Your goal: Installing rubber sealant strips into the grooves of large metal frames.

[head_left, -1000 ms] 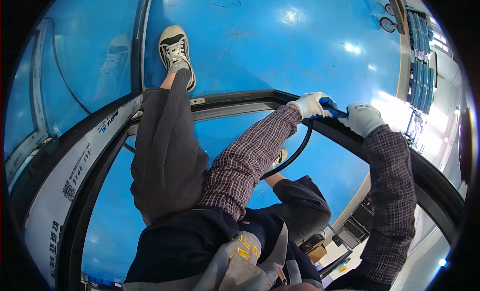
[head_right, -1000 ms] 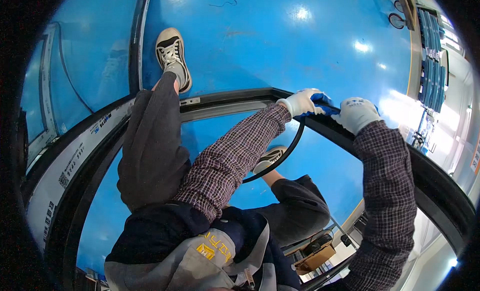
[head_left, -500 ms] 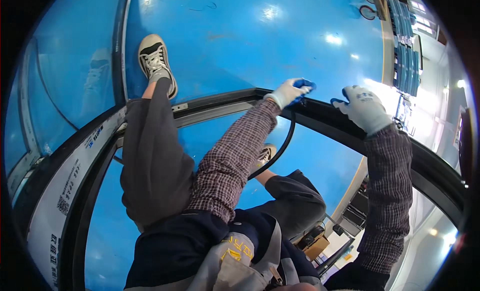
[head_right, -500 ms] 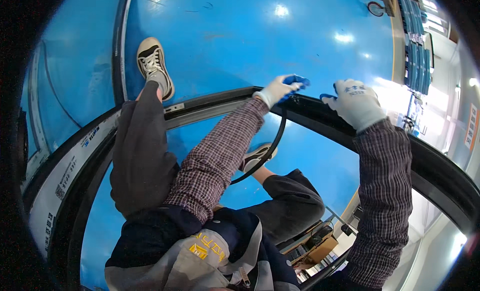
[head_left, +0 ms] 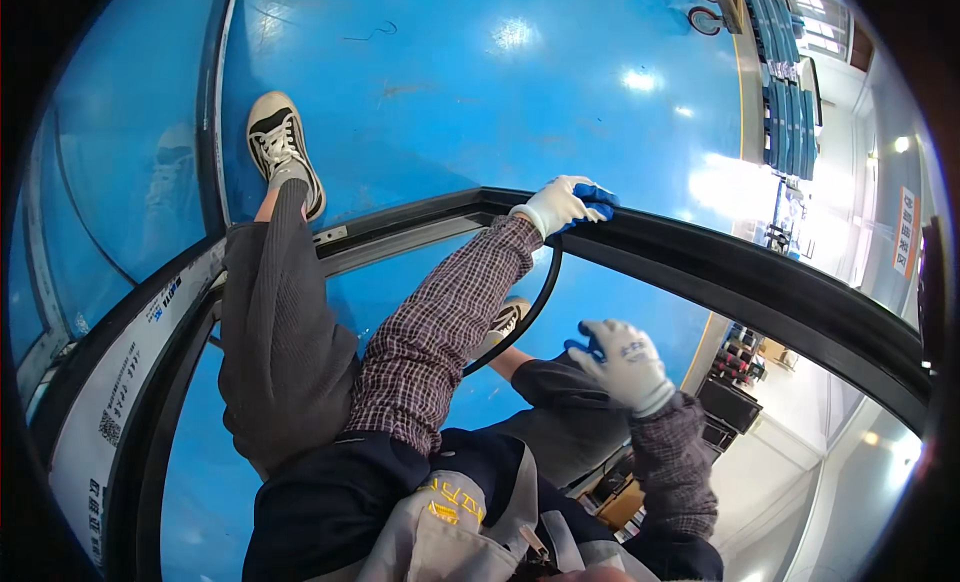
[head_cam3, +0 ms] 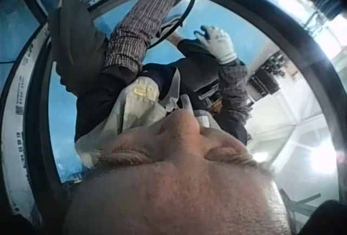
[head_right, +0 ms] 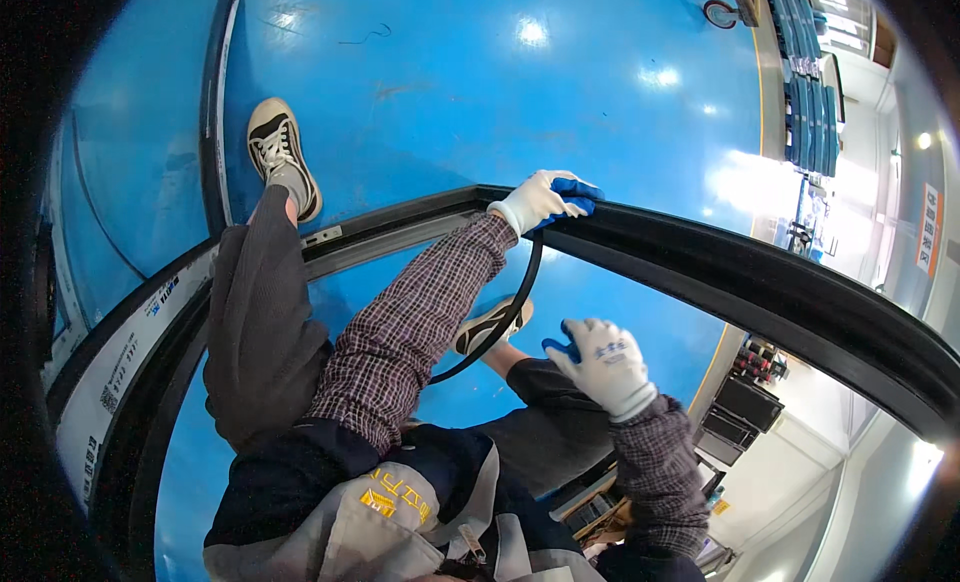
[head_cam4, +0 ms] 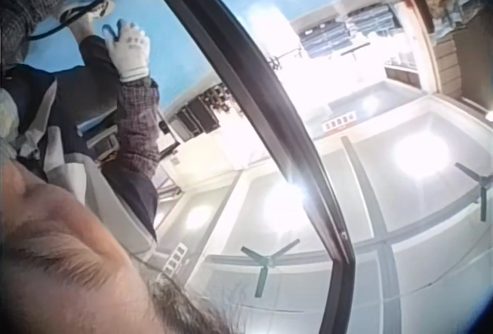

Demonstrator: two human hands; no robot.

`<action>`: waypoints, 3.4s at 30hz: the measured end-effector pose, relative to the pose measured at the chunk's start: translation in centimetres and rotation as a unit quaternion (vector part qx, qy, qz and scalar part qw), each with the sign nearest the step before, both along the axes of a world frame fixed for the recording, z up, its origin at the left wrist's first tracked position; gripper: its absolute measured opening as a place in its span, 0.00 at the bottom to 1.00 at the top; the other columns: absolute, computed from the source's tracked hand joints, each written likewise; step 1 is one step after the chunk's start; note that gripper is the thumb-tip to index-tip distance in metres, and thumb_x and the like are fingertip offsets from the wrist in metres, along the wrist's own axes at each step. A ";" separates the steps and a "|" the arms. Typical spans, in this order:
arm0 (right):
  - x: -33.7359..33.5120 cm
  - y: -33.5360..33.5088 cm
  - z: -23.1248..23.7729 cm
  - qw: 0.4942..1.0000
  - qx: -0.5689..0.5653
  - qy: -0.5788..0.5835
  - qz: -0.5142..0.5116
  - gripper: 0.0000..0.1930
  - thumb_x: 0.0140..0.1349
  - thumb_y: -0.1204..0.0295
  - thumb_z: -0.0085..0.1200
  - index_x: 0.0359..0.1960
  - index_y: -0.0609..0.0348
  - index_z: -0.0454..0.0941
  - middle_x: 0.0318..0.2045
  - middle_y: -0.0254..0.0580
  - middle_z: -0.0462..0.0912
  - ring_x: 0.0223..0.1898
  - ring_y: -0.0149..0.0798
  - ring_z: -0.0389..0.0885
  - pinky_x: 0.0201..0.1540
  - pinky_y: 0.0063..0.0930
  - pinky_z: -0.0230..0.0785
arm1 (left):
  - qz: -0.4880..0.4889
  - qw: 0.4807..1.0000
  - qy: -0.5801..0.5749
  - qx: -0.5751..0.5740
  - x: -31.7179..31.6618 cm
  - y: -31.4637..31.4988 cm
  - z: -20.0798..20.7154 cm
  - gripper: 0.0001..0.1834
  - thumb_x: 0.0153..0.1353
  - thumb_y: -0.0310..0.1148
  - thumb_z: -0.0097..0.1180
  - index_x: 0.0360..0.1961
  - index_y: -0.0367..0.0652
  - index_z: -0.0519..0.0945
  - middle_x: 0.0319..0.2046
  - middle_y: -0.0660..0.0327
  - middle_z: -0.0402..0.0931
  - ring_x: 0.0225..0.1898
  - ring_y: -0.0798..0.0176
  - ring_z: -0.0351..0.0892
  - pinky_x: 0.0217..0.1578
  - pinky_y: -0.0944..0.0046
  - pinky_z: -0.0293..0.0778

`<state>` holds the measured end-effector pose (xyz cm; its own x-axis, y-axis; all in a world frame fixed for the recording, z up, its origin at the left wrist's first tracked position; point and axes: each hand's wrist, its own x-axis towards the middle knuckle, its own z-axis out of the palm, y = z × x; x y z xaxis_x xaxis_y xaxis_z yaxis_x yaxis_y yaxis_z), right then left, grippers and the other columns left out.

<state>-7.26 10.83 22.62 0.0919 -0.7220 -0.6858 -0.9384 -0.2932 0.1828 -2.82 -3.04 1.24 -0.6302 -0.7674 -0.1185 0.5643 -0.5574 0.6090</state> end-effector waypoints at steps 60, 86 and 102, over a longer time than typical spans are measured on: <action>-7.5 12.3 -14.2 0.733 -0.005 -0.411 -0.543 0.24 0.50 0.74 0.51 0.53 0.61 0.70 0.39 0.47 0.79 0.36 0.40 0.78 0.38 0.28 0.71 | -0.290 0.870 -0.397 -0.039 2.0 -1.8 -3.6 0.16 0.61 0.44 0.46 0.39 0.43 0.78 0.39 0.57 0.79 0.41 0.56 0.78 0.42 0.55 0.72; -7.8 11.0 -14.9 0.558 -0.036 -0.516 -0.649 0.24 0.52 0.76 0.50 0.53 0.65 0.68 0.35 0.42 0.74 0.26 0.30 0.73 0.28 0.19 0.68 | -0.240 0.868 -0.415 0.126 -0.1 -1.4 -12.2 0.19 0.61 0.48 0.46 0.38 0.42 0.78 0.32 0.55 0.79 0.31 0.59 0.77 0.33 0.60 0.74; -3.6 8.7 -11.8 0.419 0.054 -0.589 -0.689 0.26 0.64 0.55 0.49 0.56 0.61 0.66 0.37 0.41 0.73 0.30 0.36 0.76 0.35 0.27 0.70 | -0.238 0.929 -0.200 0.200 7.3 2.2 1.1 0.10 0.63 0.38 0.47 0.38 0.46 0.75 0.33 0.57 0.79 0.34 0.60 0.80 0.30 0.59 0.77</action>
